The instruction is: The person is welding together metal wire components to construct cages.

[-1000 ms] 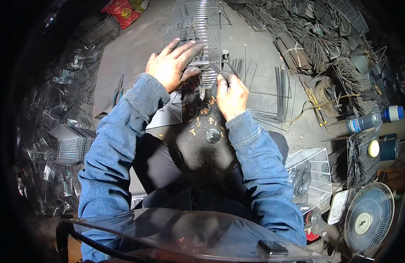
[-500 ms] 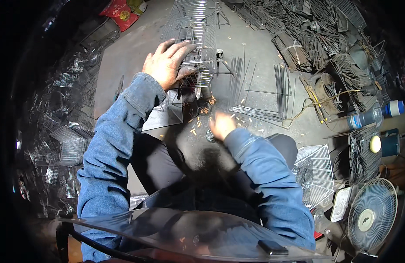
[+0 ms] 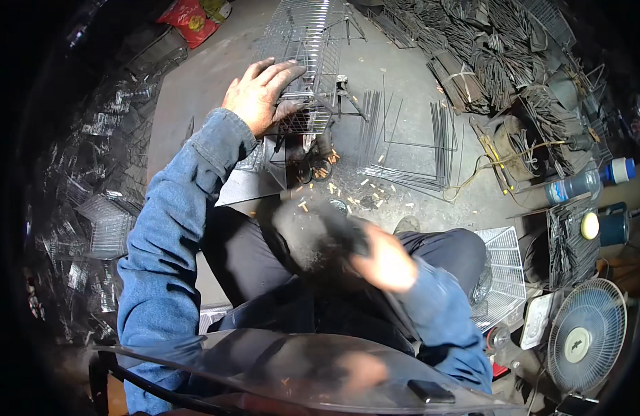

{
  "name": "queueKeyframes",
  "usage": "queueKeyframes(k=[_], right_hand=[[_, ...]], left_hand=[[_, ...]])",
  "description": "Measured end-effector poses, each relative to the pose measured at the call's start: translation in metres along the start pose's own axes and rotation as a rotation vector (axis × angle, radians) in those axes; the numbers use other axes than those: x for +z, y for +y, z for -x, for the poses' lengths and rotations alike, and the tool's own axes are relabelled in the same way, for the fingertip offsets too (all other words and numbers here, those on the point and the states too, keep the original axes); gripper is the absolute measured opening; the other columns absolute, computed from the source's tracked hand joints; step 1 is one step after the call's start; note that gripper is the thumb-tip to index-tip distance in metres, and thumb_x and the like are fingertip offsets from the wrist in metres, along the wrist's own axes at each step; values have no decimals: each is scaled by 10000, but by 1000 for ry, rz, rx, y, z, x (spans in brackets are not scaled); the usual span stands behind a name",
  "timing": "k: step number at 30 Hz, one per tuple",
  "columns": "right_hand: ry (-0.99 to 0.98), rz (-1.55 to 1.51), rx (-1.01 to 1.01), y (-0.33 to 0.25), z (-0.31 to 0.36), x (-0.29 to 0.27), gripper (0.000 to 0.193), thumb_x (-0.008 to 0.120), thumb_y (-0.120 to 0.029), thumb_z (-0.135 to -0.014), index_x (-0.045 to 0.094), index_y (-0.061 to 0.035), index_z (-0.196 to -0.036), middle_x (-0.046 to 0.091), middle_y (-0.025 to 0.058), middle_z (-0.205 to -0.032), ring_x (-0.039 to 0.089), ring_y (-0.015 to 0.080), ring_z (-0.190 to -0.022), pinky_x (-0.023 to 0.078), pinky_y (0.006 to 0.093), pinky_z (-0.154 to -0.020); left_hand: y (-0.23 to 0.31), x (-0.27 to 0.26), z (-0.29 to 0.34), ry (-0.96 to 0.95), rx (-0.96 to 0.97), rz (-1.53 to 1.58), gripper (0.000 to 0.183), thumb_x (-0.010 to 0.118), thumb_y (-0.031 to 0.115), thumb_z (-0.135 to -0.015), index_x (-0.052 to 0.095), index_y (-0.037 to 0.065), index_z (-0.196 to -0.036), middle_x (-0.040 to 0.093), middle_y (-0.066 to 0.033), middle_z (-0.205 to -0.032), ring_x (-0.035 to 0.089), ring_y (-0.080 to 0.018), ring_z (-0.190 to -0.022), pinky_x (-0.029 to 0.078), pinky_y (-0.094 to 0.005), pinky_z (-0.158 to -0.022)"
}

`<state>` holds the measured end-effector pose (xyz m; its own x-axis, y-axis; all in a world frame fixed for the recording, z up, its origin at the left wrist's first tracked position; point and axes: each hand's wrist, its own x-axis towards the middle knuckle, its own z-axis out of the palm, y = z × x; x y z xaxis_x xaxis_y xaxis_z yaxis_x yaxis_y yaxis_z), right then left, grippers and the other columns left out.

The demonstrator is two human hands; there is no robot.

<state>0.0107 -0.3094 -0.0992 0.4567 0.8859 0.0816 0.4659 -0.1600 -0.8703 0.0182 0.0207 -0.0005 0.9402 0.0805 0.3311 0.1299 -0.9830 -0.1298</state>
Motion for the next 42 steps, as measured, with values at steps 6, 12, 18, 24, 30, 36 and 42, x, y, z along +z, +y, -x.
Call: queueKeyframes(k=[6,12,18,24,30,36,42], right_hand=[[344,-768,158,-77,9,-82,637,672,-88,-725,400,60,-1282,568,179,-1070,565,149,-598,518,276,-516],[206,-738,429,-70,-22,-81,334,602,-97,-785,489,39,-1069,603,124,-907,511,104,-472,445,230,-412],[168,-760,447,-63,-17,-70,330,582,-83,-776,487,34,-1069,596,122,-897,514,120,-475,451,250,-417],[176,-762,444,-62,-22,-69,411,572,-83,-752,472,46,-1129,597,132,-893,514,124,-451,447,238,-393],[157,-775,438,-61,-21,-68,346,581,-78,-797,477,28,-1109,576,103,-870,512,125,-501,439,260,-428],[132,-765,417,-60,-23,-69,367,576,-79,-807,468,34,-1140,573,101,-868,508,122,-495,433,259,-435],[132,-740,411,-64,-24,-67,350,568,-59,-819,470,25,-1144,575,87,-864,506,111,-498,427,251,-437]], left_hand=[[-1,0,0,-17,-1,3,619,644,464,-812,429,291,-1365,424,49,-1421,356,-273,-1325,412,-577,-977],[-2,-2,-1,-23,-2,-10,624,642,471,-813,427,286,-1369,423,43,-1423,354,-264,-1331,398,-552,-1007],[-3,0,0,7,19,8,615,641,472,-813,439,278,-1361,433,37,-1419,358,-273,-1327,401,-532,-1009],[-5,0,-1,5,27,-6,621,643,472,-807,446,263,-1357,449,20,-1406,368,-280,-1319,403,-508,-1016],[-5,1,-2,-40,4,-3,642,610,547,-811,439,256,-1357,418,44,-1421,357,-275,-1324,400,-614,-969],[-7,4,-2,-47,-13,21,638,587,560,-829,422,259,-1366,398,64,-1434,319,-259,-1351,366,-642,-992],[-8,6,-2,-54,-21,-4,648,624,532,-812,419,268,-1367,395,71,-1438,322,-255,-1349,377,-632,-984]])
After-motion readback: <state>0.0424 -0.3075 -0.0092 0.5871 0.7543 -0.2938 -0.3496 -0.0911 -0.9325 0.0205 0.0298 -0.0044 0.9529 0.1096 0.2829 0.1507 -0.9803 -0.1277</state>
